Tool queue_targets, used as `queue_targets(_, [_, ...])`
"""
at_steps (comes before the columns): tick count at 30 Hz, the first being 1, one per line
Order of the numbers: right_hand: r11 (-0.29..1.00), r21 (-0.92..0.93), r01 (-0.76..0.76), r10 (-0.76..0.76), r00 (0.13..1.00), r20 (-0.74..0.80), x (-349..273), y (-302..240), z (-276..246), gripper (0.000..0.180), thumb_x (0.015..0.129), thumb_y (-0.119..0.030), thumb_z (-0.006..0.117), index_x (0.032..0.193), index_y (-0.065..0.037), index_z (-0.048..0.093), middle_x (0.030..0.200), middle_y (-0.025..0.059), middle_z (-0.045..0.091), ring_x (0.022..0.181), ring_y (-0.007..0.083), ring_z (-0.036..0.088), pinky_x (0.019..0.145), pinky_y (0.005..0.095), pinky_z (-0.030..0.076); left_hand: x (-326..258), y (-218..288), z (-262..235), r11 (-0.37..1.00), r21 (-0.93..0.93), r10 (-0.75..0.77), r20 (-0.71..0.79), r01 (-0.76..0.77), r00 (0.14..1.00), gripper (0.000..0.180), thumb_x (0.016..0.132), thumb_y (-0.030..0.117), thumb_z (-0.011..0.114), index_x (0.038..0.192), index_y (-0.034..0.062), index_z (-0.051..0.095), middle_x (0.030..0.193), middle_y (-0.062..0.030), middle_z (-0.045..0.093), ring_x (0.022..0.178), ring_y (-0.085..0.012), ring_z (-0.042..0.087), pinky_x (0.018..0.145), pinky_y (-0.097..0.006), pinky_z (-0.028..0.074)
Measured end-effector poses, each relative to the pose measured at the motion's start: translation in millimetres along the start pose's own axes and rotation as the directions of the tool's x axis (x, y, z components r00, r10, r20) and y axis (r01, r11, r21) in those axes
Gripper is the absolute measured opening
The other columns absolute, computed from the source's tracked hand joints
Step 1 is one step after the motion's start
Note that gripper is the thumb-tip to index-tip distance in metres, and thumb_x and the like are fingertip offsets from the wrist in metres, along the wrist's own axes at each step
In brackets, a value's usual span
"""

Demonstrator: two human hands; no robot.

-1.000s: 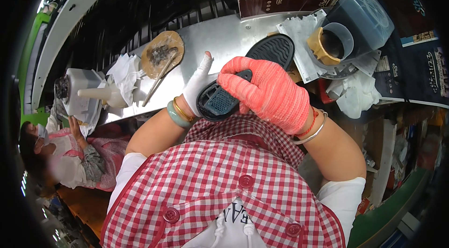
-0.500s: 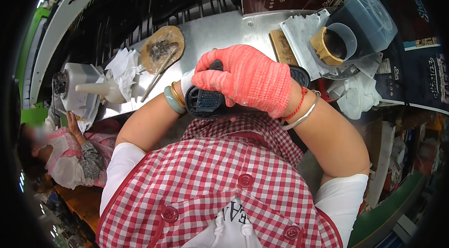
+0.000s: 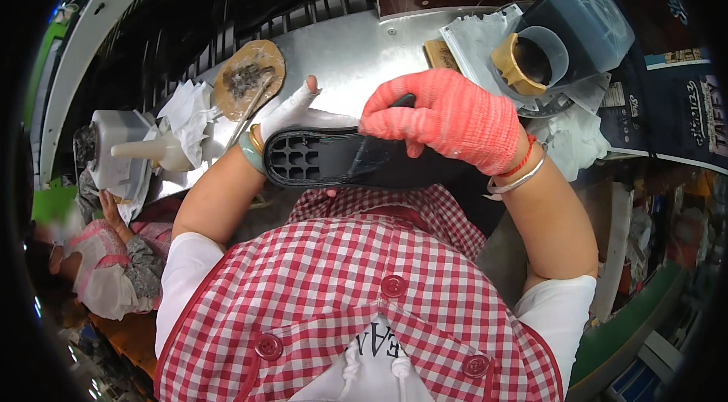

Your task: The person scrubs the soles of black slipper-style shoes using a blue sponge. They repeatedly dip the sponge into a small container of dark liquid and wipe the textured bottom of each shoe. After cleaning, the person places the shoes on a green conveyor belt. The task is performed in a repetitive cycle throughout the video.

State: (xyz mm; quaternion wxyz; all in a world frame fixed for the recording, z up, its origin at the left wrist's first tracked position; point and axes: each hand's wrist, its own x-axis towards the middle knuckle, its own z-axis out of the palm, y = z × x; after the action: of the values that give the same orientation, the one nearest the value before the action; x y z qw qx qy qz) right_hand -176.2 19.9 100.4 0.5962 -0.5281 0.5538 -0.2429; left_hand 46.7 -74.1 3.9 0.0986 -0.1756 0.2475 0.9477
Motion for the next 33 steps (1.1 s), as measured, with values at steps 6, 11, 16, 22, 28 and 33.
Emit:
queue_targets(6, [0.972, 0.220, 0.080, -0.030, 0.975, -0.222, -38, 25, -17, 0.025, 0.083, -0.026, 0.063, 0.094, -0.004, 0.066, 0.085, 0.0011, 0.065, 0.059, 0.0063, 0.055, 0.053, 0.0178, 0.043, -7, -1, 10, 0.980, 0.101, 0.184, -0.098, -0.174, 0.978, 0.092, 0.083, 0.066, 0.041, 0.136, -0.0078, 0.026, 0.132, -0.0249, 0.041, 0.108, -0.0365, 0.054, 0.080, -0.052, 0.051])
queue_targets(11, [0.908, 0.139, 0.394, -0.173, 0.658, -0.733, -82, 35, -55, 0.028, 0.089, -0.031, 0.058, 0.098, -0.005, 0.065, 0.092, 0.0003, 0.066, 0.058, 0.0025, 0.054, 0.049, 0.0152, 0.037, -32, 13, -5, 0.680, 0.277, 0.726, -0.126, -0.679, 0.676, 0.054, 0.089, 0.024, 0.048, 0.135, 0.0032, 0.031, 0.125, -0.0274, 0.045, 0.109, -0.0400, 0.053, 0.089, -0.052, 0.046])
queue_targets(16, [0.949, 0.013, 0.316, -0.116, 0.385, -0.916, -88, 41, -82, 0.025, 0.086, -0.025, 0.063, 0.098, -0.004, 0.065, 0.084, 0.0000, 0.062, 0.061, 0.0055, 0.053, 0.057, 0.0187, 0.043, -27, 3, 1, 0.628, 0.093, 0.764, -0.265, -0.772, 0.589, 0.057, 0.084, 0.022, 0.057, 0.134, 0.0062, 0.036, 0.131, -0.0145, 0.046, 0.121, -0.0317, 0.044, 0.099, -0.046, 0.038])
queue_targets(22, [0.973, 0.019, 0.229, -0.075, 0.394, -0.916, -79, 76, -103, 0.027, 0.085, -0.028, 0.064, 0.100, -0.006, 0.066, 0.081, 0.0021, 0.063, 0.060, 0.0086, 0.056, 0.056, 0.0222, 0.045, -24, -62, 18, 0.748, -0.280, 0.446, -0.460, -0.602, 0.768, 0.074, 0.086, 0.064, 0.030, 0.137, 0.0096, 0.034, 0.131, -0.0206, 0.043, 0.118, -0.0416, 0.044, 0.072, -0.053, 0.052])
queue_targets(28, [0.971, 0.035, 0.236, -0.071, 0.428, -0.901, -70, 90, -113, 0.031, 0.083, -0.031, 0.065, 0.100, -0.005, 0.065, 0.081, 0.0036, 0.064, 0.055, 0.0094, 0.057, 0.049, 0.0229, 0.042, -17, -84, 22, 0.855, -0.163, 0.356, -0.507, -0.493, 0.785, 0.068, 0.091, 0.060, 0.023, 0.130, 0.0066, 0.040, 0.114, -0.0167, 0.056, 0.089, -0.0347, 0.063, 0.049, -0.033, 0.052])
queue_targets(33, [0.952, 0.178, 0.251, 0.034, 0.488, -0.872, -86, 89, -115, 0.027, 0.086, -0.028, 0.062, 0.098, -0.003, 0.064, 0.080, 0.0026, 0.064, 0.052, 0.0061, 0.057, 0.044, 0.0182, 0.038, -1, -73, 31, 0.843, -0.117, 0.414, -0.484, -0.526, 0.771, 0.064, 0.089, 0.062, 0.028, 0.125, 0.0122, 0.046, 0.111, -0.0111, 0.059, 0.085, -0.0303, 0.063, 0.048, -0.033, 0.045])
